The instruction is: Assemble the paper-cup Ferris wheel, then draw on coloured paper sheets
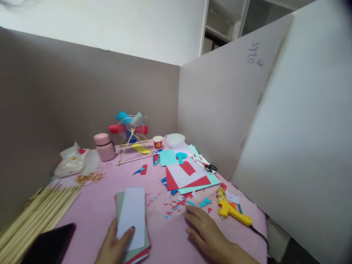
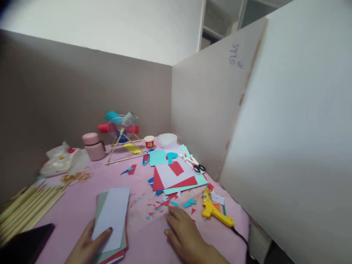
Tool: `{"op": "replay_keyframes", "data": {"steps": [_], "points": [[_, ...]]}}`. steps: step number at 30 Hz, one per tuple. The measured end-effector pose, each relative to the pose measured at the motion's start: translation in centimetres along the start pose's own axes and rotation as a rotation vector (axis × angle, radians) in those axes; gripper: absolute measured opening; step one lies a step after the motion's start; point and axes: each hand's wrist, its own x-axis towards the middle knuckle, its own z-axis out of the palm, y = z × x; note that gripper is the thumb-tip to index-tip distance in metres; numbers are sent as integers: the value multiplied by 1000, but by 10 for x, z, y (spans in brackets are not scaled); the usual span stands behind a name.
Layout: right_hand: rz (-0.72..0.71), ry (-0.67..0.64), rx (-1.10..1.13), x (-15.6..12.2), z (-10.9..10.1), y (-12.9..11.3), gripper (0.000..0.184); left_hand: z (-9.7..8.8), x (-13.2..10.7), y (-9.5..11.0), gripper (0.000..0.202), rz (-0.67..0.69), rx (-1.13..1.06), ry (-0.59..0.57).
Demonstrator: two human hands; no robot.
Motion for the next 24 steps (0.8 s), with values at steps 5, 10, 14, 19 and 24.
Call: {"op": "replay_keyframes", "data": {"steps": [5, 10, 14, 19, 24], "points": [[176, 39, 887, 39, 50, -34, 54, 9, -24, -1, 65, -33, -70, -130], [124, -18, 1153, 77, 74, -64, 47, 10, -35, 8, 54, -208, -248, -345], [143, -52, 1274, 80, 78, -61, 38, 5, -25, 5, 45, -236, -295, -336], [236, -25, 1436, 71, 81, -51, 33, 2, -16, -6, 44, -249, -324, -278], [293, -97, 1527, 68, 72, -50, 36, -10, -15, 0, 44, -268, -312, -235]]}}
